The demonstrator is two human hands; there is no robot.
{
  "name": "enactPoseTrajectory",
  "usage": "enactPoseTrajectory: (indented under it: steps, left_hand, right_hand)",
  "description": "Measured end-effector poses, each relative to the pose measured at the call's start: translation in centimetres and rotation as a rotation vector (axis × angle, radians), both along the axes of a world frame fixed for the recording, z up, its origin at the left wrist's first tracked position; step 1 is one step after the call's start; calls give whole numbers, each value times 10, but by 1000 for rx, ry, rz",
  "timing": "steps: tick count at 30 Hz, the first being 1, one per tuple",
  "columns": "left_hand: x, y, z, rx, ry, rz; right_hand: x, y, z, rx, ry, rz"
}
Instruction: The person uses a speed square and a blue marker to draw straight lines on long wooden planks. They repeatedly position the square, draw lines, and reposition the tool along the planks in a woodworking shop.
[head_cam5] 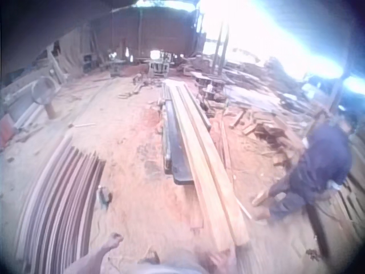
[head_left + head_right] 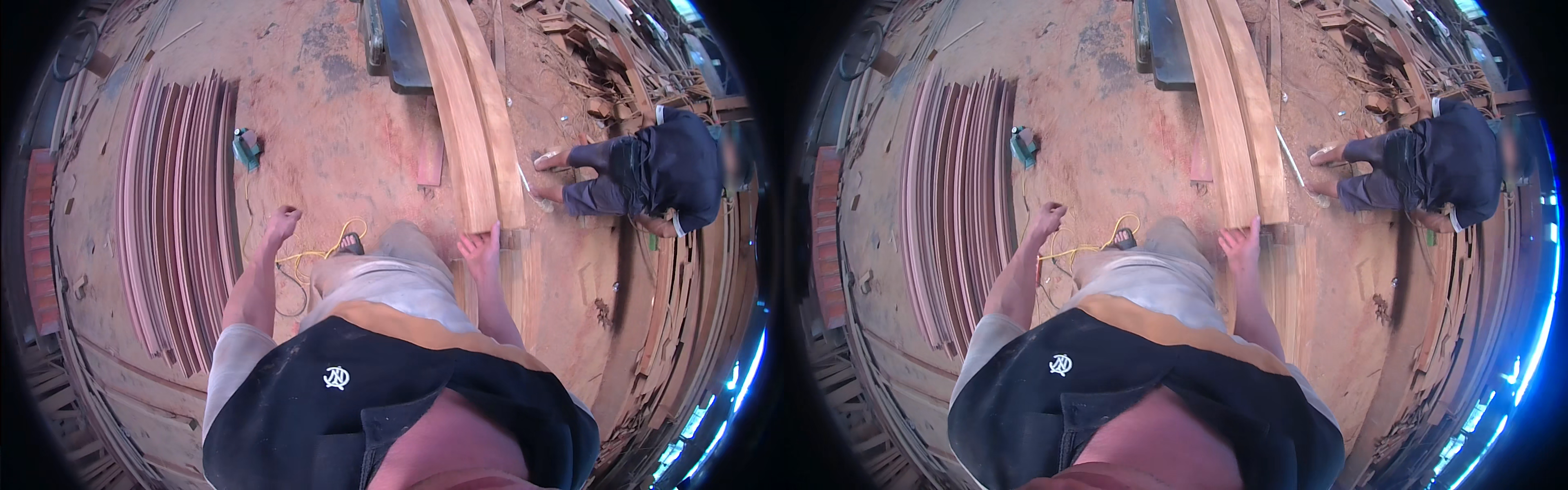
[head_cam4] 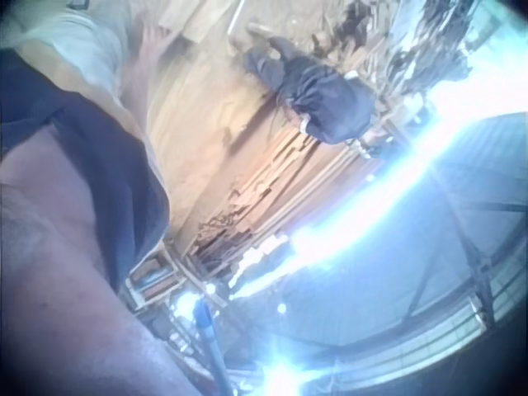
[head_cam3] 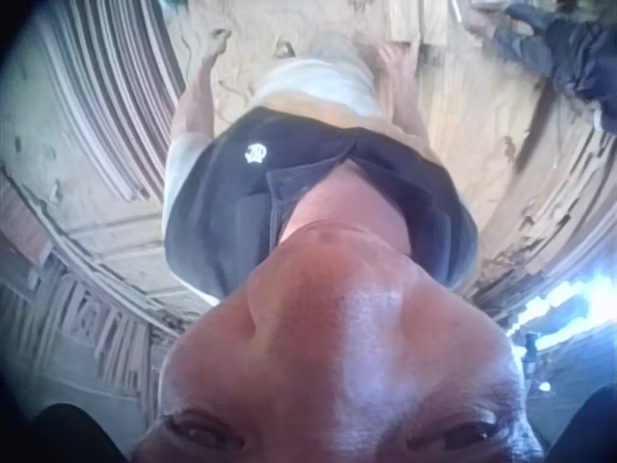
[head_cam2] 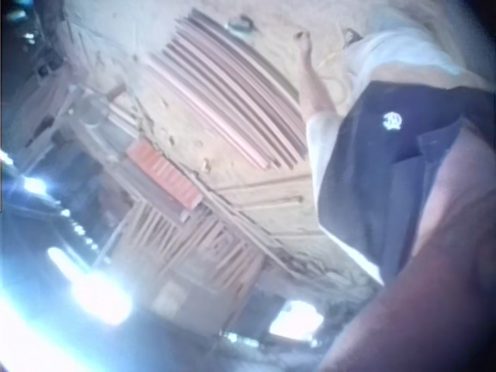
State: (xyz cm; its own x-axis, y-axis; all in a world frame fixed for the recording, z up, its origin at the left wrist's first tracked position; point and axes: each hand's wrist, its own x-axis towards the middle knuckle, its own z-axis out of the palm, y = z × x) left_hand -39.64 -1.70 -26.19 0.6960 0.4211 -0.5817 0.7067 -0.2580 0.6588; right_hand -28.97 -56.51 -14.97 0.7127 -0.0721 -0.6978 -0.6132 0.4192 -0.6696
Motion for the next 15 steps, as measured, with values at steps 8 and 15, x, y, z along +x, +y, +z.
enactPoseTrajectory:
  steps: [8,15]
  left_hand:
    - [154,-82,3,-283,-164,-203]
    - [225,-92,-1,-328,-136,-488]
  right_hand:
    - [21,24,17,-23,97,-61]
    - [39,44,22,-56,194,-149]
